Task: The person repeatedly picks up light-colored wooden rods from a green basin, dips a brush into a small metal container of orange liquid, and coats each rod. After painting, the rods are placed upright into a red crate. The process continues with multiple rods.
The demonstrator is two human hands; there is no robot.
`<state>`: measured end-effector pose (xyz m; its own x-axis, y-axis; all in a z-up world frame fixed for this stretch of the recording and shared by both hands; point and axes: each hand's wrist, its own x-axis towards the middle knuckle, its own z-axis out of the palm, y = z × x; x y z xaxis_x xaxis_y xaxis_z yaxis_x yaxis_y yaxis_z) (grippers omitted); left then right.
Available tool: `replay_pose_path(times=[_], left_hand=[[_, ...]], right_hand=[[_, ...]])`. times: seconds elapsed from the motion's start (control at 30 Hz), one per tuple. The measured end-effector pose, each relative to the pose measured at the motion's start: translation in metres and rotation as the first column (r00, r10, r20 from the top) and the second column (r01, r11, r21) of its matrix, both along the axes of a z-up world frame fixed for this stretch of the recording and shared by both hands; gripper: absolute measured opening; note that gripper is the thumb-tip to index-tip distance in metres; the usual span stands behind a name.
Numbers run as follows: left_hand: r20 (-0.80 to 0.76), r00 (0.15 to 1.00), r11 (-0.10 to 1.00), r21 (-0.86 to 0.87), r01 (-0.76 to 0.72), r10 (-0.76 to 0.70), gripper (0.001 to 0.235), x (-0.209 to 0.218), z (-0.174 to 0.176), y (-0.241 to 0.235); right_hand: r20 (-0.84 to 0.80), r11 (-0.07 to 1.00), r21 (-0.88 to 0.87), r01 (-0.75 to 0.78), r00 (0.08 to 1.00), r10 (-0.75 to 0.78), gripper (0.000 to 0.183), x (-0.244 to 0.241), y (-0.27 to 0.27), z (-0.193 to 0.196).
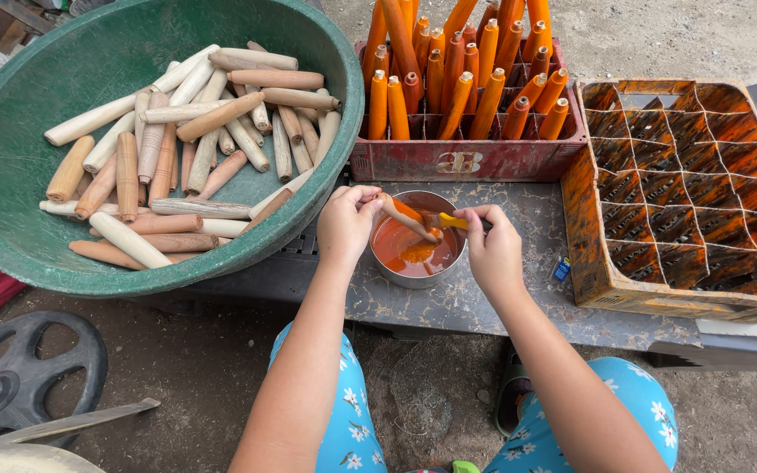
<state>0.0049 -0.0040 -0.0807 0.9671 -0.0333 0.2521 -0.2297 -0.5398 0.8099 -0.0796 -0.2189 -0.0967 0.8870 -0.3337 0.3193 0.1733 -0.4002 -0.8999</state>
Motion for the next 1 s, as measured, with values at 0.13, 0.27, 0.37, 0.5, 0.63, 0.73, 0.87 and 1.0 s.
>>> replay_pose_path(times=[0.13,0.27,0.37,0.5,0.63,0.73,0.87,1.0], left_hand=[[-0.015,1.000,0.999,0.043,-0.022,0.023,0.019,0.001,0.003,0.002],[0.024,0.999,0.998,0.034,-0.045,0.044,0.019,0.001,0.008,0.005],[0.048,0.996,0.994,0.074,-0.074,0.071,0.018,-0.001,0.012,0.006],[-0.003,0.995,0.988,0.120,-0.094,0.095,0.016,-0.005,0.016,0.009],[-0.023,0.995,0.990,0.109,-0.095,0.098,0.015,-0.008,0.014,0.017],[-0.033,0.996,0.992,0.104,-0.077,0.080,0.016,-0.008,0.008,0.026],[-0.035,0.998,0.991,0.123,-0.047,0.052,0.016,-0.006,0.007,0.030],[-0.074,0.996,0.989,0.144,-0.037,0.048,0.016,-0.006,0.011,0.030]], right_hand=[[0.122,0.891,0.442,-0.104,0.991,0.055,0.016,0.006,-0.011,0.005],[0.033,0.986,0.163,0.018,0.999,-0.024,0.018,0.009,-0.020,0.003],[-0.053,0.971,-0.223,0.081,0.994,-0.095,0.018,0.008,-0.012,-0.008],[-0.105,0.872,-0.488,0.017,0.991,-0.078,0.019,0.007,0.005,-0.019],[-0.067,0.910,-0.414,0.030,0.996,-0.063,0.018,0.009,0.010,-0.018],[-0.093,0.982,-0.183,0.041,0.994,-0.059,0.019,0.010,0.004,-0.017],[0.095,0.998,0.052,-0.038,0.995,0.033,0.019,0.011,-0.005,-0.014],[0.036,0.983,-0.168,0.070,0.997,-0.065,0.019,0.013,-0.007,-0.013]])
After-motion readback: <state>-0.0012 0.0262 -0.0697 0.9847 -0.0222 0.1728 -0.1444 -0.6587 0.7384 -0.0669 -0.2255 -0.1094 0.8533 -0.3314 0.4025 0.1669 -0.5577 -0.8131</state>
